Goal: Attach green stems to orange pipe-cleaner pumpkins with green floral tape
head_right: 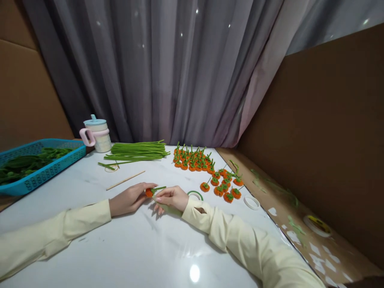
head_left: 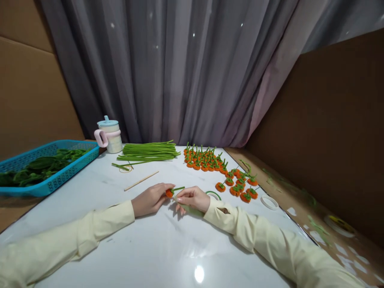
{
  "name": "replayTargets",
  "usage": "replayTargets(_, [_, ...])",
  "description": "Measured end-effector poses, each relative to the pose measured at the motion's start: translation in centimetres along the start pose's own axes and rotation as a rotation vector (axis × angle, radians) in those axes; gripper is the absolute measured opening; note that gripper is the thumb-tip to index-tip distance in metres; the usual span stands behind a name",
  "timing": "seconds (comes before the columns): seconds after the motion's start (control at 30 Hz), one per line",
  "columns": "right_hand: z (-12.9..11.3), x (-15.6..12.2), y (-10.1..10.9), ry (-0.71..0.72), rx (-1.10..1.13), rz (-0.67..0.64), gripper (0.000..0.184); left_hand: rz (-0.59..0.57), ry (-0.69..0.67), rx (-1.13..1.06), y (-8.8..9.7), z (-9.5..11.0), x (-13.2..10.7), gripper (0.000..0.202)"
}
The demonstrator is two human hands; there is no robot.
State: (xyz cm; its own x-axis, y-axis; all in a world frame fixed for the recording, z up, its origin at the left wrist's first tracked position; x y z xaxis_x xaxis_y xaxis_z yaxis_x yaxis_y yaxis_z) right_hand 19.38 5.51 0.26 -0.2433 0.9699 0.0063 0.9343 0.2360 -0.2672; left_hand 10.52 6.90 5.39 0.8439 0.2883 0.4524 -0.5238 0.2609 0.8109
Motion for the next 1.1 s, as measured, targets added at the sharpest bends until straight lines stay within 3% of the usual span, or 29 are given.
replayTargets(0.13, [-1.2, 1.7, 1.5, 0.055, -0.018, 0.061, 0.043, 0.008, 0.000, 0.006, 0.4, -1.7, 1.4, 0.035])
replayTargets(0.3, [-1.1, 1.7, 2.7, 0.104, -0.051, 0.149, 0.044, -0.066, -0.099, -0.008, -0.1, -0.8, 1.3, 0.034])
replayTargets(0.43, [-1.2, 1.7, 2.8, 0.088, -0.114, 0.190, 0.045, -0.073, -0.032, 0.004, -0.2, -1.4, 1.3, 0.033])
replayTargets(0.63, [-7.1, 2.1, 4.4, 0.062, -0.344, 0.186, 0.027, -0.047, 0.090, 0.046, -0.1, -2.7, 1.4, 0.032])
replayTargets(0.77, [-10.2, -0.1, 6.9, 0.126, -0.682, 0.277, 0.025, -0.053, 0.093, 0.057, -0.2, -2.6, 1.4, 0.031])
replayTargets(0.83, [-9.7, -1.9, 8.5, 0.094, -0.737, 0.370, 0.029, -0.056, 0.099, 0.064, -0.2, -2.7, 1.4, 0.030])
replayTargets(0.9, [-7.9, -3.3, 9.2, -0.007, -0.735, 0.377, 0.031, -0.056, 0.106, 0.066, -0.2, -2.8, 1.3, 0.030])
replayTargets(0.97, [-6.8, -4.1, 9.4, -0.019, -0.709, 0.383, 0.031, -0.056, 0.108, 0.062, -0.2, -2.8, 1.3, 0.028])
replayTargets(1.1, [-5.4, -2.6, 8.9, -0.054, -0.592, 0.337, 0.033, -0.052, 0.106, 0.058, -0.2, -2.7, 1.3, 0.028])
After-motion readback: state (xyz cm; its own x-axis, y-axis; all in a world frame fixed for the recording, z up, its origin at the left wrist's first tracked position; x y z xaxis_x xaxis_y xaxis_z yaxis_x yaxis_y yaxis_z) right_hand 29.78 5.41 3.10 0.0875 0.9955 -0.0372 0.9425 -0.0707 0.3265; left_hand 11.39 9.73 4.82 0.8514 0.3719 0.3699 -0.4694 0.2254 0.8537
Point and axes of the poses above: each hand's wrist, its own x-axis towards the middle knuckle, its own y-axis out of the back of the hand, z = x × y, the point moved 9 cm from there along x, towards the middle knuckle, and after that the axes turned 3 degrees about y, right-handed, at the moved point
